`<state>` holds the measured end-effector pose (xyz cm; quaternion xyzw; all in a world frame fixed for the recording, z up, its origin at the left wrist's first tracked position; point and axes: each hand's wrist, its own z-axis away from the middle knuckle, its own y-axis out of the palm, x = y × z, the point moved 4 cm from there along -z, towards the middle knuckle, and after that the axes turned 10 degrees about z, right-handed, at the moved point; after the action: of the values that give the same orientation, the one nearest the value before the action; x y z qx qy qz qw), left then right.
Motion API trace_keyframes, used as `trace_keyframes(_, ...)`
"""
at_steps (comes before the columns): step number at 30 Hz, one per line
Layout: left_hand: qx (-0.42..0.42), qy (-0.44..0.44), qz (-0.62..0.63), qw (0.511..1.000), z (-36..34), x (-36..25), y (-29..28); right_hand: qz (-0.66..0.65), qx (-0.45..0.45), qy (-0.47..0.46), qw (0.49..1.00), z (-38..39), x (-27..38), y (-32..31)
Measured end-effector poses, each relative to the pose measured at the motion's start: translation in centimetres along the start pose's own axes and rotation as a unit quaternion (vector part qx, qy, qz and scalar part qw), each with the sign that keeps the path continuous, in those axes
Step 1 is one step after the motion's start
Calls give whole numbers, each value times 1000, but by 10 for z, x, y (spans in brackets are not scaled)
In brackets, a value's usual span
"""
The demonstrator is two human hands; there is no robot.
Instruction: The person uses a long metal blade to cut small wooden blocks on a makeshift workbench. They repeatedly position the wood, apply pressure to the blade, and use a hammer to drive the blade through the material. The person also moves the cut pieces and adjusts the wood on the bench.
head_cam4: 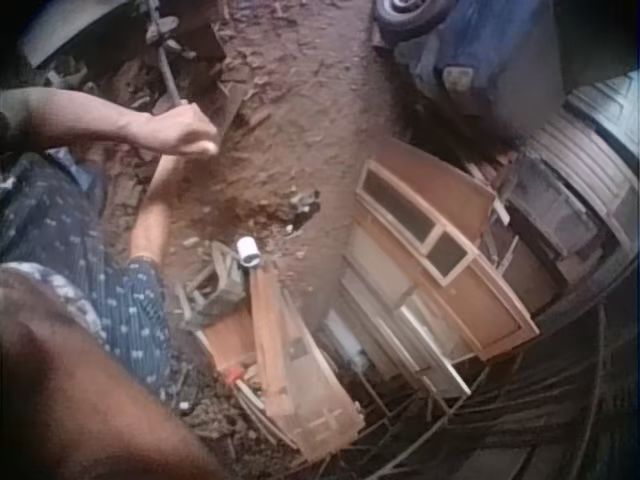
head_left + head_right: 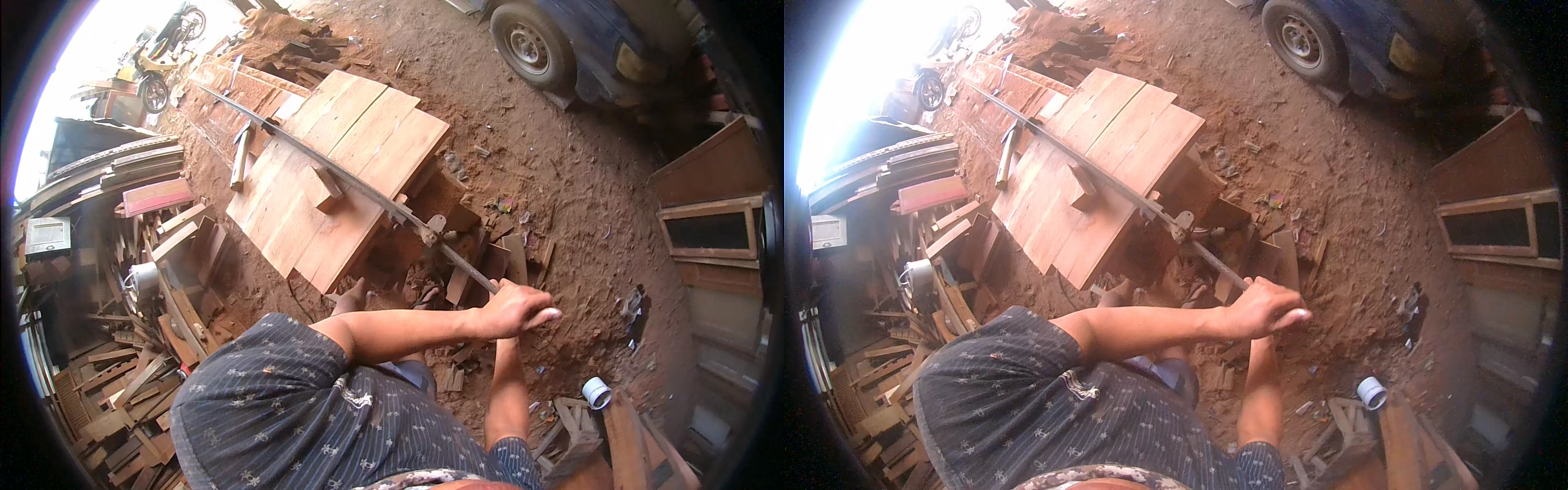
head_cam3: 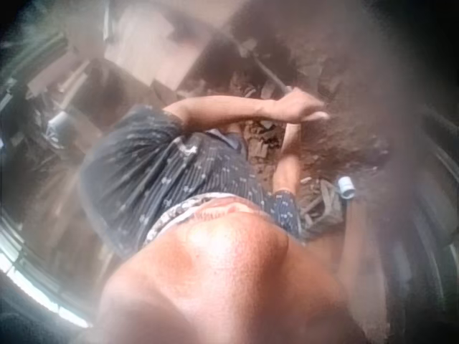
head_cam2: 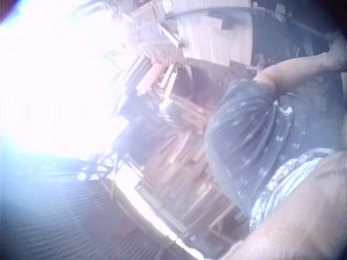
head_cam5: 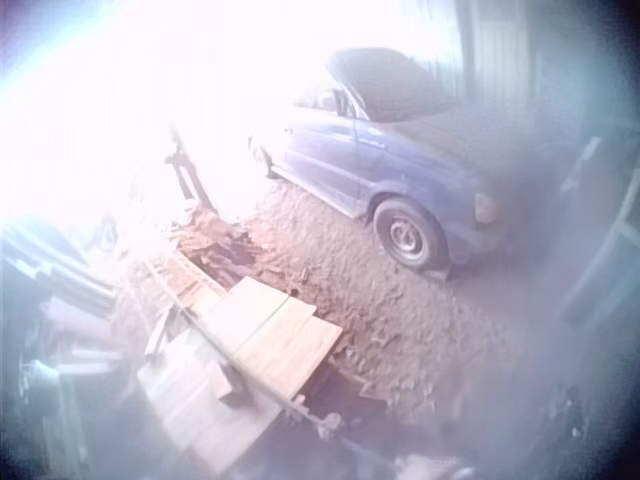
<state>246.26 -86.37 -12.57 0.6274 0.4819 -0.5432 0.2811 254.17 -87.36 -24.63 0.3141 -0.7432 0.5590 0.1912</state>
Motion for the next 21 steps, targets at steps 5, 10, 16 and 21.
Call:
trace_keyframes(5, -5, -65, -26, 998, -21, -6, -1, -7, -6, 30, 1000, 2, 0, -2)
trace_keyframes(10, 37, -80, -60, 994, -6, -2, 1, -22, -4, 57, 998, 6, 1, -2)
trace_keyframes(16, 8, -39, -75, 996, -11, -2, -2, -33, 7, 88, 996, 8, -1, -2)
trace_keyframes(21, 14, -59, -86, 994, -8, 0, -1, -59, 8, 119, 991, 7, -6, 2)
